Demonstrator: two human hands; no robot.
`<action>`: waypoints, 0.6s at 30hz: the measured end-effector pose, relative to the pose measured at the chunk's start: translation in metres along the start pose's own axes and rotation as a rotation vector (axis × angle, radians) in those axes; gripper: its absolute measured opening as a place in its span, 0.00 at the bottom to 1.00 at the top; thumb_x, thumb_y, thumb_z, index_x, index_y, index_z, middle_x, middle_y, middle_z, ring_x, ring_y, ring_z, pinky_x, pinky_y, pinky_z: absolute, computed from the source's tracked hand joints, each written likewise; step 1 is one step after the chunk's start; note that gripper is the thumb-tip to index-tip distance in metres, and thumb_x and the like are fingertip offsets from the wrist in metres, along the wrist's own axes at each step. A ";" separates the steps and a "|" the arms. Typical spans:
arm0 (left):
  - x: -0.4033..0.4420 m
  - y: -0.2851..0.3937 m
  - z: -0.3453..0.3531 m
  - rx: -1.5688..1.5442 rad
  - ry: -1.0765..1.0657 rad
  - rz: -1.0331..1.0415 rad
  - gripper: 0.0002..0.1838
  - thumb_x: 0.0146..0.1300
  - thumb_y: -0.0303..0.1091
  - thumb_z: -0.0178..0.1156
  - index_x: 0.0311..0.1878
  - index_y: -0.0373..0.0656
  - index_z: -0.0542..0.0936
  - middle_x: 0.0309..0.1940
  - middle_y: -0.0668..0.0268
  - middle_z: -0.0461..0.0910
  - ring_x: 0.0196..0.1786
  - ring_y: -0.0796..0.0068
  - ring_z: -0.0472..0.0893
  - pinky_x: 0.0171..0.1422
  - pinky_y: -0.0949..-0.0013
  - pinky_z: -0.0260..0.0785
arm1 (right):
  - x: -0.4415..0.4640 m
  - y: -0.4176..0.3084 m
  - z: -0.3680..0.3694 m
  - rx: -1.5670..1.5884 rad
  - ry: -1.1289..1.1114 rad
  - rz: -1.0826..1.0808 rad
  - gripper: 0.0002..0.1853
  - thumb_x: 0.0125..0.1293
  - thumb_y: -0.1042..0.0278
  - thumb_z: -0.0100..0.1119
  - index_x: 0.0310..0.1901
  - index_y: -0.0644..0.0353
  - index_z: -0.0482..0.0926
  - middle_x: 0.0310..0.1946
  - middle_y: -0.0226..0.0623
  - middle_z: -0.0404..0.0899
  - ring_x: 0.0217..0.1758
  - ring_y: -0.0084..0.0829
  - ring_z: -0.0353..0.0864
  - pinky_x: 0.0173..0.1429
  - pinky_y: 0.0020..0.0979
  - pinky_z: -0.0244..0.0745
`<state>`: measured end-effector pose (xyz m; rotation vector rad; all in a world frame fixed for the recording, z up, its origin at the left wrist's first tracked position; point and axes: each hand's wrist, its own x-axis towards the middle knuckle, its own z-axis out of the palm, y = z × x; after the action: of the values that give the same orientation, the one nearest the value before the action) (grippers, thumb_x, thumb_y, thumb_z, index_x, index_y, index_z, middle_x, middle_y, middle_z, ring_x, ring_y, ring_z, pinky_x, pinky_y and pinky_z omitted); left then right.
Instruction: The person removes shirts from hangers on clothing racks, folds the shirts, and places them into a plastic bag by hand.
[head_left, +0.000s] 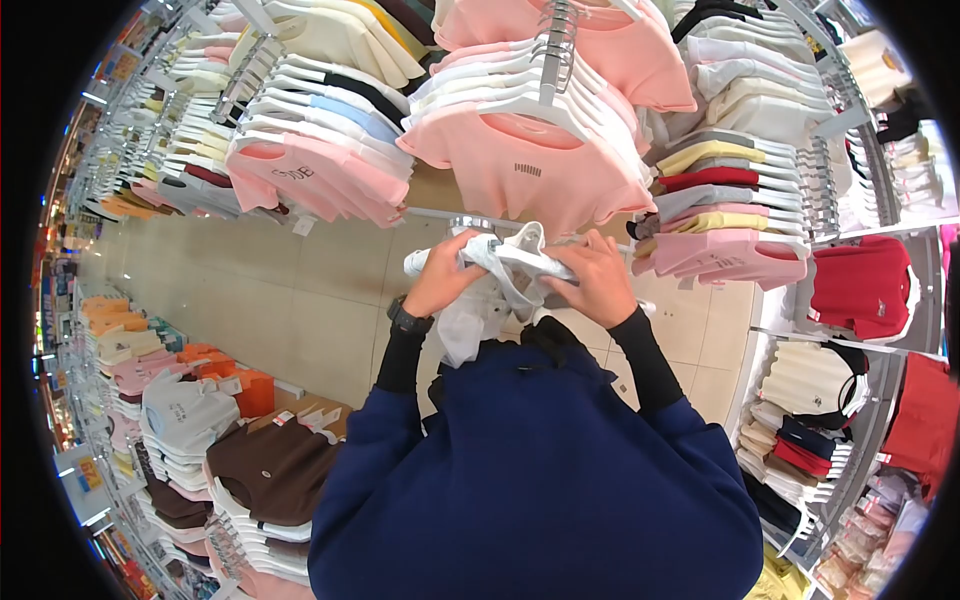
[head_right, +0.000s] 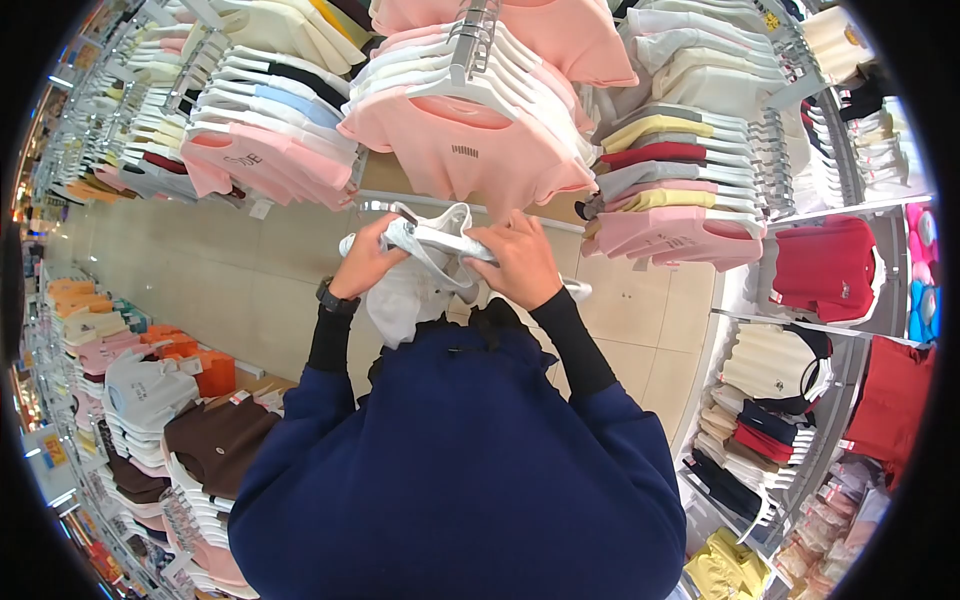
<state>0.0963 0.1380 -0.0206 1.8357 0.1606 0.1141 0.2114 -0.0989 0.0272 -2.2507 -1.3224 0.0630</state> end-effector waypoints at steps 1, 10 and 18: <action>0.005 0.002 -0.001 -0.030 -0.016 0.001 0.17 0.60 0.25 0.65 0.53 0.35 0.78 0.44 0.63 0.82 0.47 0.75 0.78 0.56 0.70 0.69 | -0.001 0.004 0.003 0.013 0.056 0.000 0.18 0.56 0.62 0.70 0.49 0.55 0.82 0.36 0.34 0.84 0.45 0.39 0.79 0.49 0.39 0.72; 0.025 -0.008 -0.039 0.080 0.201 -0.029 0.18 0.60 0.32 0.68 0.52 0.36 0.79 0.42 0.66 0.83 0.46 0.77 0.79 0.54 0.71 0.70 | -0.012 0.039 -0.019 0.031 0.332 0.201 0.14 0.62 0.59 0.67 0.46 0.56 0.81 0.37 0.39 0.84 0.37 0.43 0.84 0.40 0.37 0.77; 0.055 0.006 -0.052 0.165 0.253 0.075 0.16 0.62 0.35 0.67 0.51 0.39 0.80 0.44 0.63 0.84 0.47 0.72 0.81 0.53 0.70 0.71 | 0.014 0.066 -0.025 0.077 0.373 0.157 0.15 0.64 0.58 0.65 0.48 0.57 0.80 0.39 0.42 0.84 0.42 0.47 0.83 0.44 0.38 0.76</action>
<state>0.1425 0.1953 -0.0017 1.9877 0.2857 0.3965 0.2796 -0.1232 0.0218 -2.1650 -0.9308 -0.2357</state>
